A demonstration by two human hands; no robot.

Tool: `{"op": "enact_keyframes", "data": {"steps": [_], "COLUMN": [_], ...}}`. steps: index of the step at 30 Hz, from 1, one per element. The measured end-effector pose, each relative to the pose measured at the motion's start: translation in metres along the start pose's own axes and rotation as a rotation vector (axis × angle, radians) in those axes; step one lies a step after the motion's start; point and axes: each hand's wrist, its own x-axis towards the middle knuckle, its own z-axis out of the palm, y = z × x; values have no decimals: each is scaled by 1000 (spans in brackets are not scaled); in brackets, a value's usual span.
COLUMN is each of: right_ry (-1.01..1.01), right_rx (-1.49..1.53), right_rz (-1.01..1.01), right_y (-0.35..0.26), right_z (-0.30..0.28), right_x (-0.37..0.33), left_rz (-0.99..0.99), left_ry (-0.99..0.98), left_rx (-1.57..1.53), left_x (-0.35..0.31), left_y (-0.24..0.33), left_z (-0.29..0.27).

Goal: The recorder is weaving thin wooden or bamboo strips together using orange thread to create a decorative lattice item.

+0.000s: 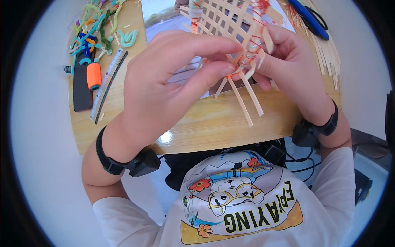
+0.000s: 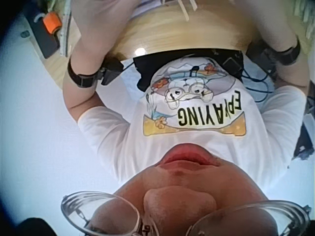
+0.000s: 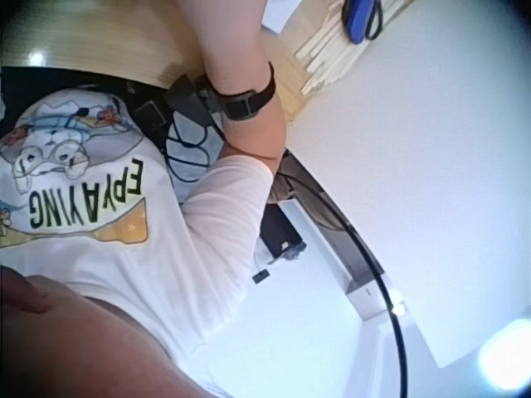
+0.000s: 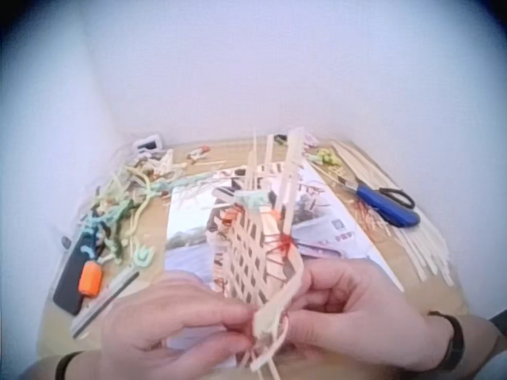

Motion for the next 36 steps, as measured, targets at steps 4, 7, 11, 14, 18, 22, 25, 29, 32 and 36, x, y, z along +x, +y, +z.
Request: {"op": "enact_keyframes", "data": {"steps": [4,7,11,14,18,22,25,29,32,36], "right_ry": [13,24,40,28,32,-8,3,41,76,114], "right_rx": [27,33,58,84,101,60,63,120,161,213], "right_rz": [-12,-6,-5,8,34,-15,-52,-7,24,55], "right_y": [4,2,0,-1,-3,-4,-3,-7,-10,-15], "right_z": [1,4,6,4,5,7,8,10,11,12], "right_x": [-1,0,-1,-1,-1,-2,-1,-1,0,1], "left_rz": [43,-5,44,186,252,112,3,-50,-81,-96], "left_ry": [64,63,66,31,-31,-21,48,-9,-6,-20], "left_rx": [39,41,56,134,241,210,104,216,184,39], "left_x": [-2,-2,0,3,5,-1,-1,0,5,8], "left_y": [-4,-2,1,-4,-2,-2,-4,0,4,-4], "left_z": [4,4,3,0,-3,-1,2,3,3,3]}}
